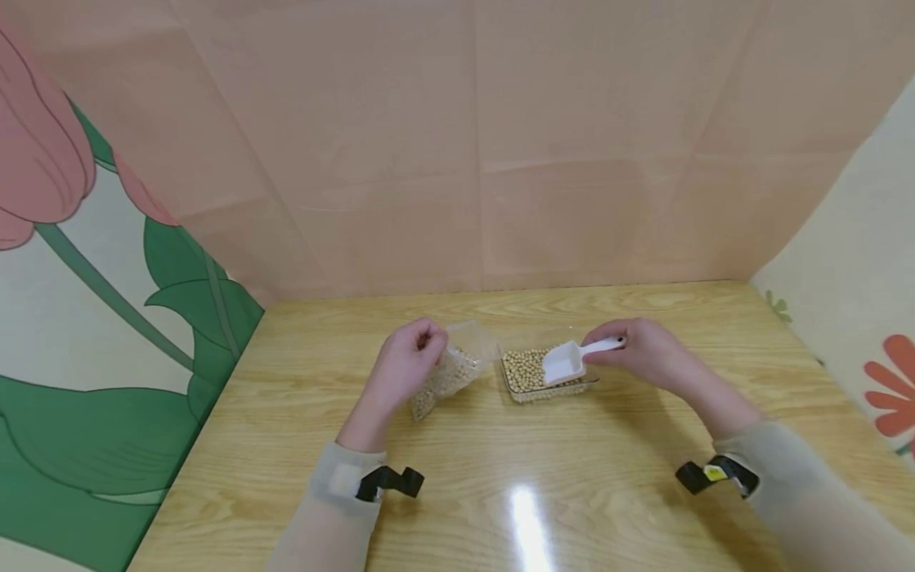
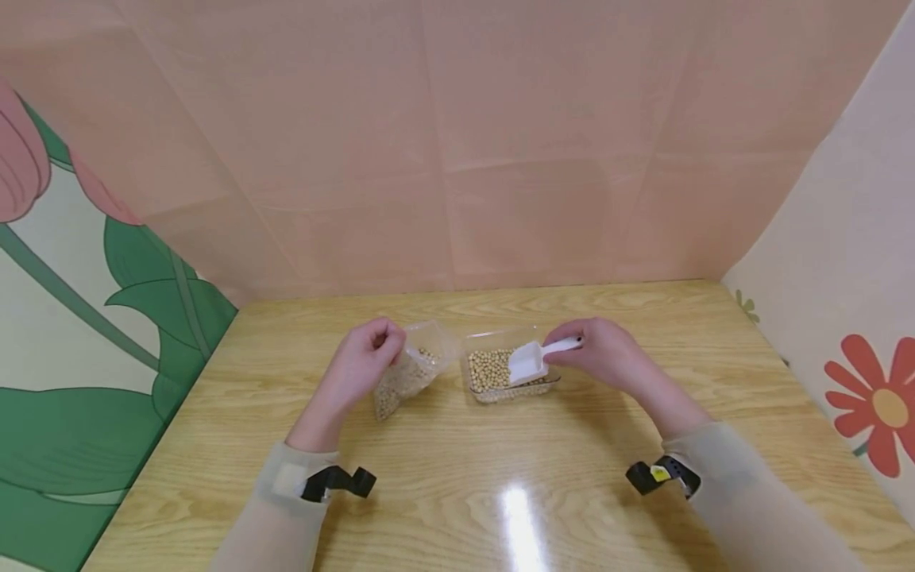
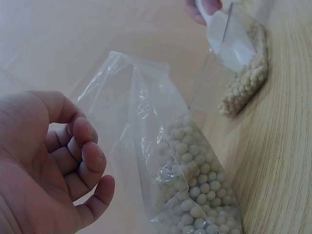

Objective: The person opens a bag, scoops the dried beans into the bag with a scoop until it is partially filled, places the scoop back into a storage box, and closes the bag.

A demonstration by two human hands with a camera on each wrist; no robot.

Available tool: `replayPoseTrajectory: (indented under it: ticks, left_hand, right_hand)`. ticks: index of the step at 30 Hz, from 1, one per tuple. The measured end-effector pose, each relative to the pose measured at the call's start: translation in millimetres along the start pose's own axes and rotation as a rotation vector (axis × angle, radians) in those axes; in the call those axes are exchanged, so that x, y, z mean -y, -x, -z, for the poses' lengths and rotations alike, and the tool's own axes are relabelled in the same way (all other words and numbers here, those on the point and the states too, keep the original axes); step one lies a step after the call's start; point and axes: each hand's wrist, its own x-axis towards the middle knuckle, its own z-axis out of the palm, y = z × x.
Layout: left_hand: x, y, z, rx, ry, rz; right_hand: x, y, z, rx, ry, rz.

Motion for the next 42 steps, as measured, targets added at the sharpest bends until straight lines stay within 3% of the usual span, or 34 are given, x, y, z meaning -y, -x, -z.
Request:
replayPoseTrajectory:
  ticks: [20, 42]
  left_hand:
    - [1.8, -0.3, -0.9, -0.015, 0.005, -0.006]
    - [1.3, -0.7, -1.5, -0.011, 0.007, -0.017]
  right_hand:
    - [-11, 2.3, -32, -0.048, -0.198, -0.136]
    - [-8, 1.5, -49, -0.127, -0.186, -0.052]
